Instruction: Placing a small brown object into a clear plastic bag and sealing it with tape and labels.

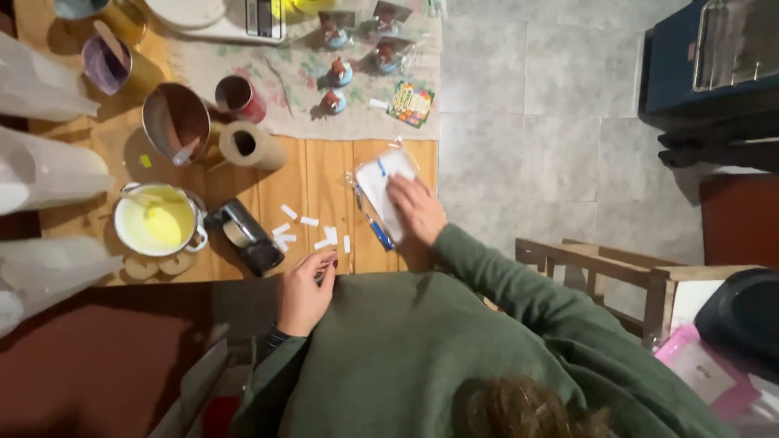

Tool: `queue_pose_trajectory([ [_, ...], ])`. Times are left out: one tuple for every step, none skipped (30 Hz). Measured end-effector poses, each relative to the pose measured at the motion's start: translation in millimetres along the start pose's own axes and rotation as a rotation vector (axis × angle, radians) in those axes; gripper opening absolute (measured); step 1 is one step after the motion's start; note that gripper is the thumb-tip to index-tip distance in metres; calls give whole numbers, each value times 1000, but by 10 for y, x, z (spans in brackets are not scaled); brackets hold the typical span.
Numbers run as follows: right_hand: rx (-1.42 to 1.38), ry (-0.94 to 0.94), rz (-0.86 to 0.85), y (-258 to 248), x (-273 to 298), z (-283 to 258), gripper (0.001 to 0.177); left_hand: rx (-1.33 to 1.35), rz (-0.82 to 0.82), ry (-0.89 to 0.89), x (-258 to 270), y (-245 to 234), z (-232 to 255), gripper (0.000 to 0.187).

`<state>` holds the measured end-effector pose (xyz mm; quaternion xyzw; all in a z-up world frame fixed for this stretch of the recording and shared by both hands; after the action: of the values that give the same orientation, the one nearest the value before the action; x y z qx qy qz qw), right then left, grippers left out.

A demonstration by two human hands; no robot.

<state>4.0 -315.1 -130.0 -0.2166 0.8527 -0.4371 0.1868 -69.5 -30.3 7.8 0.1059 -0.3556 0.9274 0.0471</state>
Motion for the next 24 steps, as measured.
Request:
queue_pose_trajectory([
  [132,82,43,133,-12,131,57,17,-14,6,50,-15,-16,19],
  [136,85,44,78,-112,43,57,21,-16,10,78,-57,-9,19],
  [132,112,75,16,-210,-44,58,20,-24,21,106,-99,3,18],
  [128,138,108,-51,-313,-125,59,20,-32,32,129,-140,20,17],
  [133,140,109,12,-257,-102,59,23,-33,37,151,-147,-20,17],
  [147,111,142,74,-241,-67,58,39,-29,58,159,-157,-59,18],
  [161,81,175,137,-225,-32,58,55,-25,79,167,-166,-100,19],
  [160,81,171,147,-201,-31,58,57,-26,76,203,-204,-97,19],
  [189,77,169,155,-176,-28,52,57,-29,93,239,-239,-91,19],
  [220,76,172,155,-169,-11,47,55,-32,117,245,-278,-83,20],
  [223,78,174,222,-98,51,47,56,-34,120,260,-296,-91,20],
  [247,41,195,271,-76,143,44,49,-34,136,242,-307,-92,19],
  [272,4,215,317,-56,237,42,42,-33,152,224,-317,-91,19],
  [272,3,216,250,-104,178,42,42,-31,153,240,-325,-100,19],
  [262,-13,220,181,-152,123,44,48,-37,174,251,-327,-105,19],
  [253,-23,227,111,-197,74,47,53,-46,200,245,-332,-110,20],
  [255,-20,231,95,-216,23,47,51,-49,205,232,-352,-92,20],
  [261,28,217,71,-234,-19,47,48,-58,225,223,-363,-66,21],
  [267,75,203,47,-253,-58,48,44,-67,245,211,-374,-40,21],
  [269,74,206,82,-243,-21,48,43,-66,248,208,-370,-32,21],
  [309,54,206,115,-236,16,48,45,-83,247,203,-364,-23,21],
  [349,35,208,151,-230,51,48,46,-101,246,194,-362,-16,21],
  [351,35,212,155,-200,46,48,45,-101,251,192,-353,-33,21],
  [386,-9,263,156,-181,40,45,59,-104,270,191,-344,-47,21],
])
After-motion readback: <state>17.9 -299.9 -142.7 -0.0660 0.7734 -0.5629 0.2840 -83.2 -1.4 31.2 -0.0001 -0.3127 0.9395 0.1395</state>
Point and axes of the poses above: each hand's wrist, its own x-axis away from the middle knuckle, its own y-axis out of the palm, z = x × y, the point moved 1 cm from there along -x, towards the middle knuckle, and after that the axes turned 11 degrees about -x, right-handed, at the moved point
